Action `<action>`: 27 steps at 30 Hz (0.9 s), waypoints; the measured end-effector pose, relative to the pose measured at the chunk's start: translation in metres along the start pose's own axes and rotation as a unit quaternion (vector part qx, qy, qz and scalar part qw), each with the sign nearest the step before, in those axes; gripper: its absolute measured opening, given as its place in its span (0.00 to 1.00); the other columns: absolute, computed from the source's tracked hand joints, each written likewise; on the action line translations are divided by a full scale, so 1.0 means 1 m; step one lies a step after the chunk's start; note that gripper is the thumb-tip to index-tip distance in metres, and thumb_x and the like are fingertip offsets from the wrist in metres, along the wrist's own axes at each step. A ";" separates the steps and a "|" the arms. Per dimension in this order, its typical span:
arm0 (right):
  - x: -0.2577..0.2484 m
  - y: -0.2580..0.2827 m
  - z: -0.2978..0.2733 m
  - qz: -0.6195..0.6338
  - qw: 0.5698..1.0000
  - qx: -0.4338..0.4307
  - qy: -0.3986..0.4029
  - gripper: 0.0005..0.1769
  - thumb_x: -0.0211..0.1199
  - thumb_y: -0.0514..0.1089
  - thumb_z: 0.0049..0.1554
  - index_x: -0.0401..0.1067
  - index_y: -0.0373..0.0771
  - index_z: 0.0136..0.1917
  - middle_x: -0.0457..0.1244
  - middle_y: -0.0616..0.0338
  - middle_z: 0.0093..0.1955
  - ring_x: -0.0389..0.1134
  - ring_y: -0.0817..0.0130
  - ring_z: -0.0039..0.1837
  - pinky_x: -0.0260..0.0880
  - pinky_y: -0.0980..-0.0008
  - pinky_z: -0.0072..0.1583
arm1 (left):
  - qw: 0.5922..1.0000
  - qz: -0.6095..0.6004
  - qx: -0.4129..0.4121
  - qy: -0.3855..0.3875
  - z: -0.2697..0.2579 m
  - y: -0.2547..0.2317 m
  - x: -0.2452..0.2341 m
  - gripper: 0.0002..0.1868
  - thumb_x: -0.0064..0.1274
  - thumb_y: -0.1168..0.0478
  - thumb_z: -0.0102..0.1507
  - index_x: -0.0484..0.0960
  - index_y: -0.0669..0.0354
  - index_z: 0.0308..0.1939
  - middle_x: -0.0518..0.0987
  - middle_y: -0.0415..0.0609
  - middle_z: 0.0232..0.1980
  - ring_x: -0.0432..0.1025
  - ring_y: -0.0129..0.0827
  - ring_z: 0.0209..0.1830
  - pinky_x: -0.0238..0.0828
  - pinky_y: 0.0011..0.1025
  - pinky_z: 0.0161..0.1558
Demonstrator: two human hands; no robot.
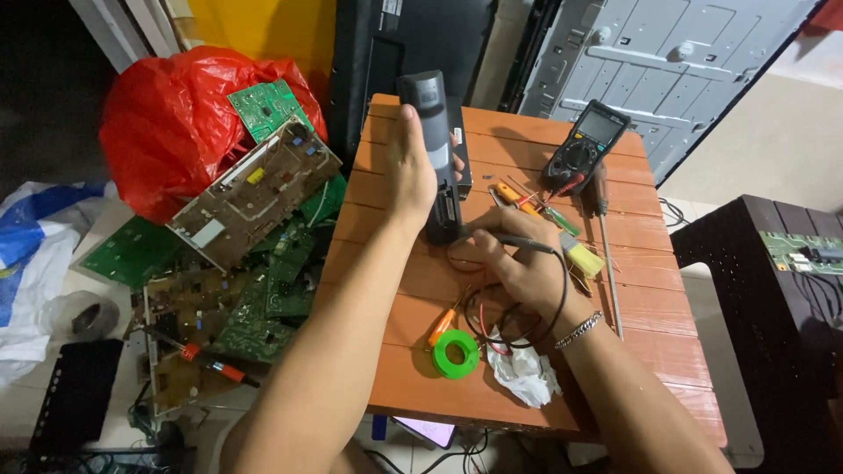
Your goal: The person uses a multimeter to test the electrical connections of a black remote control. They probe the battery compartment terminals with the multimeter probes while holding the remote, then remove the battery cover and test the internal contacts.
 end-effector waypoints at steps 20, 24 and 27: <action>0.002 0.010 0.002 -0.033 0.999 -0.018 0.010 0.09 0.64 0.44 0.61 0.80 0.39 0.49 0.70 0.47 0.37 0.73 0.45 0.42 0.72 0.56 0.44 | 1.000 0.020 -0.005 -0.014 -0.010 -0.014 0.010 0.30 0.30 0.37 0.72 0.74 0.58 0.38 0.80 0.51 0.28 0.77 0.31 0.19 0.80 0.24 0.19; 0.001 0.004 0.001 -0.034 0.999 0.006 0.003 0.09 0.64 0.46 0.61 0.82 0.41 0.49 0.70 0.49 0.36 0.74 0.46 0.41 0.72 0.56 0.44 | 0.999 0.030 -0.009 -0.019 -0.009 -0.009 0.008 0.30 0.31 0.37 0.72 0.76 0.58 0.38 0.80 0.51 0.28 0.77 0.31 0.18 0.80 0.24 0.19; -0.002 -0.012 -0.002 -0.008 0.998 0.046 -0.039 0.08 0.64 0.43 0.59 0.82 0.41 0.50 0.70 0.50 0.35 0.72 0.60 0.43 0.71 0.59 0.47 | 0.998 0.043 -0.012 -0.037 -0.017 -0.026 0.009 0.29 0.32 0.38 0.71 0.74 0.59 0.39 0.81 0.51 0.27 0.76 0.30 0.17 0.79 0.24 0.17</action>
Point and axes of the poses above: each hand's wrist, its own z-axis towards the middle knuckle, its own x-axis out of the palm, y = z × x, the point moved 9 cm from there along z, towards the middle knuckle
